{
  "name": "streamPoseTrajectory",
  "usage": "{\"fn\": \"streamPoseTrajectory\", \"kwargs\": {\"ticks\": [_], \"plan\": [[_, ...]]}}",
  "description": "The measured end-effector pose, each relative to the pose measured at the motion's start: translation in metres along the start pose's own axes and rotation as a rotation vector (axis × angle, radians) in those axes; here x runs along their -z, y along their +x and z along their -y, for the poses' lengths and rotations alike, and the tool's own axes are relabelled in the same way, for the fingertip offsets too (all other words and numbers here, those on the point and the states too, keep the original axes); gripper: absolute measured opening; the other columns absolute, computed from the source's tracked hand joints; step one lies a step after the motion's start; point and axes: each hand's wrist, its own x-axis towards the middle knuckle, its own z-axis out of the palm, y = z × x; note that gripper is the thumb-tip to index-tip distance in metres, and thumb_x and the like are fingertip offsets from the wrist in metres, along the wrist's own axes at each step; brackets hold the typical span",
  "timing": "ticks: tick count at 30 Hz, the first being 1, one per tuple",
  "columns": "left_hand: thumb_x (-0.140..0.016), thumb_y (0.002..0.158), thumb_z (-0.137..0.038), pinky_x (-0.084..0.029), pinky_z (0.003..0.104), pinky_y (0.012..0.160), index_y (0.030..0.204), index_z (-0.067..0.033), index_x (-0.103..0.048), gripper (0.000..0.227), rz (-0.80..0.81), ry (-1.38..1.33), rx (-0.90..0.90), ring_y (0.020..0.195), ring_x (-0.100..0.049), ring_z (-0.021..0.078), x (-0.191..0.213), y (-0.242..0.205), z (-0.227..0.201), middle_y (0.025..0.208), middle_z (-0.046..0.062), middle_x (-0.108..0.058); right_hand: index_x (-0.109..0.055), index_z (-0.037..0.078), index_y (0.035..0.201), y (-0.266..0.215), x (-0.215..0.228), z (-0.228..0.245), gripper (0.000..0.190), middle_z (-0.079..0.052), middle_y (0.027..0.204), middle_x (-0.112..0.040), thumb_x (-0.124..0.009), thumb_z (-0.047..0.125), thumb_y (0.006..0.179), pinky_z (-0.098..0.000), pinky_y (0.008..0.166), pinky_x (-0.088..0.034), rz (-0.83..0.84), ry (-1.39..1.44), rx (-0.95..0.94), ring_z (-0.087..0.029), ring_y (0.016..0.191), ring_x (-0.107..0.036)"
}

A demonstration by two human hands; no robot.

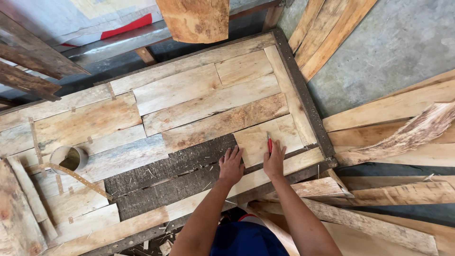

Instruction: Measure, mark, and fit wooden planks to form a surface or floor.

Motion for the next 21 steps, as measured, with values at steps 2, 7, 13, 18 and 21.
{"fn": "streamPoseTrajectory", "kwargs": {"ticks": [2, 7, 13, 18, 21], "plan": [[-0.066, 0.094, -0.026, -0.022, 0.064, 0.117, 0.156, -0.0202, -0.035, 0.07, 0.009, 0.002, 0.001, 0.154, -0.021, 0.0347, 0.002, -0.001, 0.0, 0.167, 0.006, -0.027, -0.042, -0.001, 0.149, -0.001, -0.001, 0.0, 0.056, -0.032, 0.154, -0.04, -0.053, 0.01, 0.095, -0.0553, 0.127, -0.009, 0.002, 0.005, -0.01, -0.045, 0.151, -0.027], [-0.066, 0.094, -0.025, -0.023, 0.064, 0.117, 0.156, -0.02, -0.035, 0.07, 0.018, 0.003, 0.002, 0.153, -0.022, 0.0343, 0.004, 0.0, 0.0, 0.167, 0.004, -0.027, -0.044, 0.0, 0.149, 0.0, 0.002, 0.005, 0.055, -0.029, 0.155, -0.041, -0.053, 0.01, 0.096, -0.0542, 0.13, -0.011, 0.008, 0.015, -0.016, -0.045, 0.152, -0.027], [-0.067, 0.092, -0.024, -0.024, 0.065, 0.115, 0.156, -0.0196, -0.034, 0.072, 0.033, 0.02, 0.012, 0.152, -0.023, 0.0338, 0.007, 0.001, -0.002, 0.168, 0.004, -0.026, -0.044, 0.005, 0.15, -0.001, -0.006, -0.001, 0.056, -0.031, 0.159, -0.036, -0.056, 0.012, 0.096, -0.0554, 0.126, -0.015, 0.007, 0.023, -0.051, -0.055, 0.149, -0.022], [-0.067, 0.09, -0.023, -0.026, 0.064, 0.114, 0.158, -0.0181, -0.032, 0.077, -0.002, 0.023, -0.008, 0.151, -0.025, 0.0337, 0.005, 0.0, 0.0, 0.168, 0.004, -0.027, -0.044, 0.006, 0.15, -0.001, -0.005, 0.001, 0.056, -0.031, 0.159, -0.036, -0.056, 0.013, 0.096, -0.0583, 0.123, -0.017, 0.006, 0.019, -0.061, -0.056, 0.148, -0.022], [-0.067, 0.09, -0.023, -0.025, 0.065, 0.114, 0.158, -0.0174, -0.031, 0.078, 0.005, 0.022, -0.014, 0.152, -0.025, 0.0324, 0.004, -0.001, 0.001, 0.168, 0.003, -0.025, -0.045, 0.006, 0.15, -0.004, -0.01, -0.005, 0.055, -0.03, 0.158, -0.038, -0.055, 0.013, 0.096, -0.0596, 0.127, -0.017, -0.03, 0.032, -0.011, -0.054, 0.151, -0.025]]}}
